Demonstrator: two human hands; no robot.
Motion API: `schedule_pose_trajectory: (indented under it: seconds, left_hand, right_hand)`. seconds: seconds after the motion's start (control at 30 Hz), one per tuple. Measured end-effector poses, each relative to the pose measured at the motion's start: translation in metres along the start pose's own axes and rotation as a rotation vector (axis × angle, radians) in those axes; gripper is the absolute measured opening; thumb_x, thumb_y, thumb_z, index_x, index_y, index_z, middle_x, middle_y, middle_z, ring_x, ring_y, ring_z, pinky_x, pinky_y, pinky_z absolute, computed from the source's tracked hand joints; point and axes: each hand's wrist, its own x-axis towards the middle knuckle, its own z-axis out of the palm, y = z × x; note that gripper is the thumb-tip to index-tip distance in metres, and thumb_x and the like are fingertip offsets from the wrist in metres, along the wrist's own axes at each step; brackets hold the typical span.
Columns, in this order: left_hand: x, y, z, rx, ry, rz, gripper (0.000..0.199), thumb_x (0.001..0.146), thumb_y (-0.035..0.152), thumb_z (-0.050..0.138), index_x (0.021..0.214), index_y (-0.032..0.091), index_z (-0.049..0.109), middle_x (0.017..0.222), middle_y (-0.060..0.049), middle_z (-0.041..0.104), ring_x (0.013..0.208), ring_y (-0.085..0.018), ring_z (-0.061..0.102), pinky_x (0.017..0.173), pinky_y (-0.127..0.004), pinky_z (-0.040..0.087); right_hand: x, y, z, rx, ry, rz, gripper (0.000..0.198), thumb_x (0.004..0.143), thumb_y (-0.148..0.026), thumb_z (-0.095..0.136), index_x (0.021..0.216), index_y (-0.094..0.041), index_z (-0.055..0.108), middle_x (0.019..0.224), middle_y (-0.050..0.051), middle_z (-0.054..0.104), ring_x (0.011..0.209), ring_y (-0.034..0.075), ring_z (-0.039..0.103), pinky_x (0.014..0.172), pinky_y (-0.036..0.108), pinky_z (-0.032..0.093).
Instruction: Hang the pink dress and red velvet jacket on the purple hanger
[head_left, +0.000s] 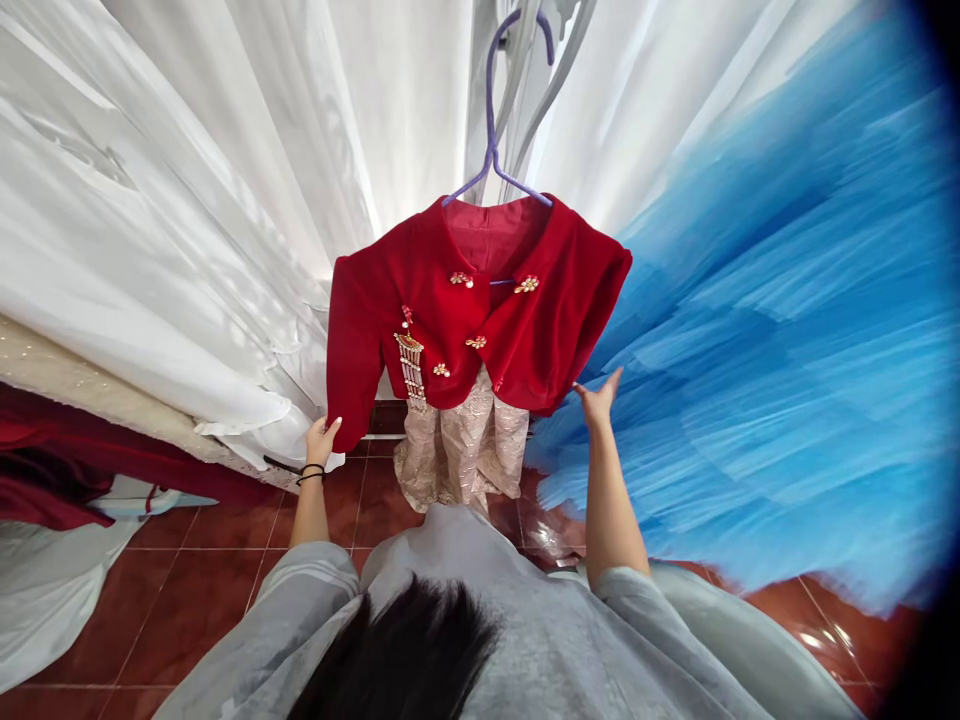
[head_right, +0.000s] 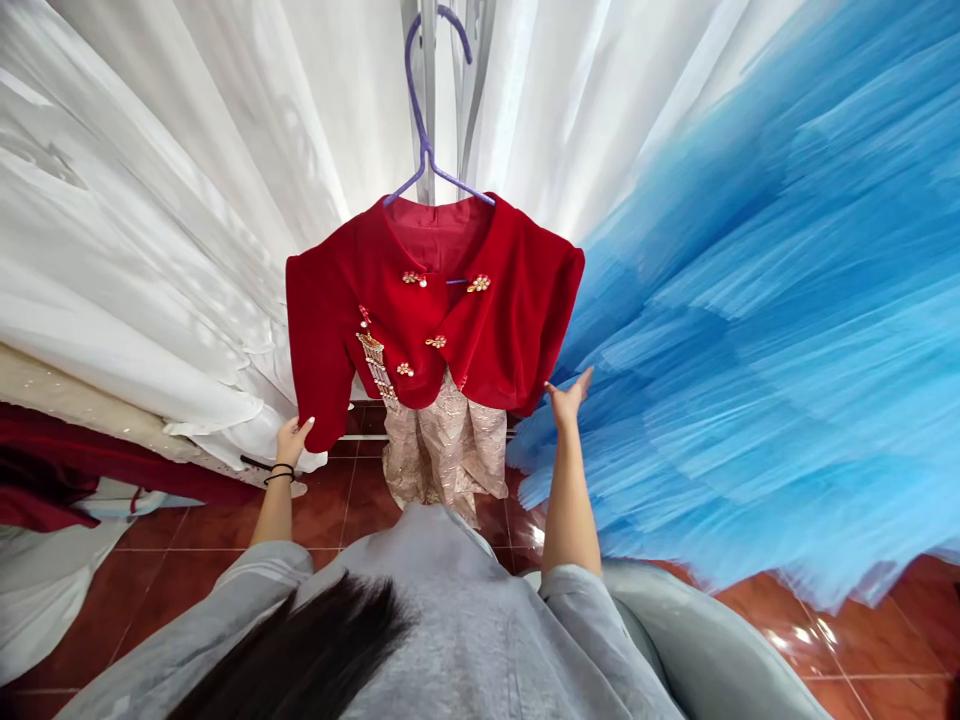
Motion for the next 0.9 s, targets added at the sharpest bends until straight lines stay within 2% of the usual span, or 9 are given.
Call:
schedule_pose_trajectory:
  seconds: [0.1, 0.2, 0.3, 0.53, 0.63, 0.7, 0.77, 0.8, 0.9]
  left_hand:
    - [-0.001, 0.002, -0.006, -0.034, -0.095, -0.059, 0.030, 0.079, 0.036, 0.069, 0.096, 0.012, 0.068, 0.092, -0.009, 0.077, 0.094, -0.024, 0.071, 0.084, -0.034, 0.059]
    - [-0.003, 0.007, -0.016, -0.041, -0.160, -0.113, 0.026, 0.075, 0.037, 0.074, 0.088, 0.014, 0.069, 0.083, -0.008, 0.077, 0.089, -0.026, 0.072, 0.080, -0.036, 0.060]
    - [-0.004, 0.013, -0.030, -0.030, -0.163, -0.128, 0.021, 0.074, 0.036, 0.074, 0.081, 0.016, 0.068, 0.076, -0.006, 0.076, 0.084, -0.025, 0.072, 0.080, -0.038, 0.060]
    - [0.009, 0.030, -0.041, 0.109, -0.152, -0.051, 0.029, 0.063, 0.038, 0.079, 0.076, 0.014, 0.068, 0.079, -0.008, 0.075, 0.097, -0.032, 0.069, 0.097, -0.047, 0.053]
    - [0.010, 0.065, -0.015, 0.191, -0.035, 0.146, 0.055, 0.064, 0.037, 0.079, 0.111, 0.012, 0.067, 0.125, -0.017, 0.067, 0.129, -0.037, 0.053, 0.115, -0.050, 0.038]
    - [-0.001, 0.100, 0.018, 0.260, 0.179, 0.437, 0.077, 0.074, 0.041, 0.072, 0.140, 0.009, 0.047, 0.151, -0.022, 0.043, 0.146, -0.034, 0.034, 0.123, -0.048, 0.025]
    - [-0.022, 0.136, 0.062, 0.262, 0.307, 0.683, 0.077, 0.085, 0.041, 0.061, 0.149, 0.008, 0.032, 0.154, -0.025, 0.034, 0.148, -0.031, 0.030, 0.125, -0.047, 0.021]
    - [-0.034, 0.153, 0.087, 0.287, 0.298, 0.770, 0.075, 0.088, 0.042, 0.058, 0.149, 0.008, 0.030, 0.153, -0.026, 0.034, 0.148, -0.032, 0.030, 0.125, -0.048, 0.020]
    - [-0.066, 0.189, 0.152, 0.515, 0.143, 0.869, 0.082, 0.080, 0.050, 0.071, 0.144, 0.010, 0.039, 0.155, -0.029, 0.033, 0.149, -0.039, 0.027, 0.124, -0.057, 0.015]
  right_hand:
    - [0.028, -0.016, 0.002, 0.052, -0.215, 0.044, 0.078, 0.051, -0.036, 0.082, 0.122, -0.013, 0.058, 0.144, 0.016, 0.050, 0.137, 0.028, 0.040, 0.110, 0.040, 0.038]
    - [0.035, -0.023, -0.008, 0.098, -0.455, 0.130, 0.039, 0.050, -0.036, 0.085, 0.076, -0.015, 0.064, 0.088, 0.006, 0.069, 0.090, 0.021, 0.060, 0.082, 0.031, 0.049]
    - [0.026, -0.019, -0.031, 0.096, -0.422, 0.134, 0.040, 0.052, -0.043, 0.085, 0.059, -0.018, 0.054, 0.058, -0.002, 0.055, 0.063, 0.012, 0.048, 0.064, 0.026, 0.042]
    - [0.005, -0.013, -0.053, 0.054, -0.299, 0.095, 0.035, 0.062, -0.044, 0.078, 0.063, -0.018, 0.055, 0.062, 0.001, 0.059, 0.066, 0.016, 0.054, 0.070, 0.032, 0.049]
    - [-0.005, -0.039, -0.033, 0.020, -0.146, 0.028, 0.037, 0.070, -0.040, 0.071, 0.094, -0.012, 0.065, 0.104, 0.015, 0.069, 0.096, 0.026, 0.062, 0.096, 0.046, 0.048]
    - [-0.024, -0.070, -0.012, -0.004, 0.081, -0.113, 0.055, 0.082, -0.042, 0.058, 0.127, -0.011, 0.055, 0.136, 0.021, 0.054, 0.123, 0.031, 0.053, 0.112, 0.053, 0.036]
    - [-0.054, -0.107, 0.015, -0.047, 0.300, -0.358, 0.064, 0.091, -0.045, 0.042, 0.146, -0.012, 0.036, 0.151, 0.022, 0.038, 0.141, 0.032, 0.038, 0.118, 0.056, 0.026]
    - [-0.071, -0.125, 0.030, -0.077, 0.335, -0.479, 0.068, 0.093, -0.048, 0.040, 0.150, -0.013, 0.029, 0.155, 0.023, 0.031, 0.147, 0.032, 0.029, 0.119, 0.058, 0.023]
    - [-0.113, -0.167, 0.070, -0.265, 0.123, -0.648, 0.094, 0.085, -0.062, 0.053, 0.154, -0.007, 0.019, 0.160, 0.030, 0.013, 0.152, 0.038, 0.011, 0.117, 0.065, 0.018]
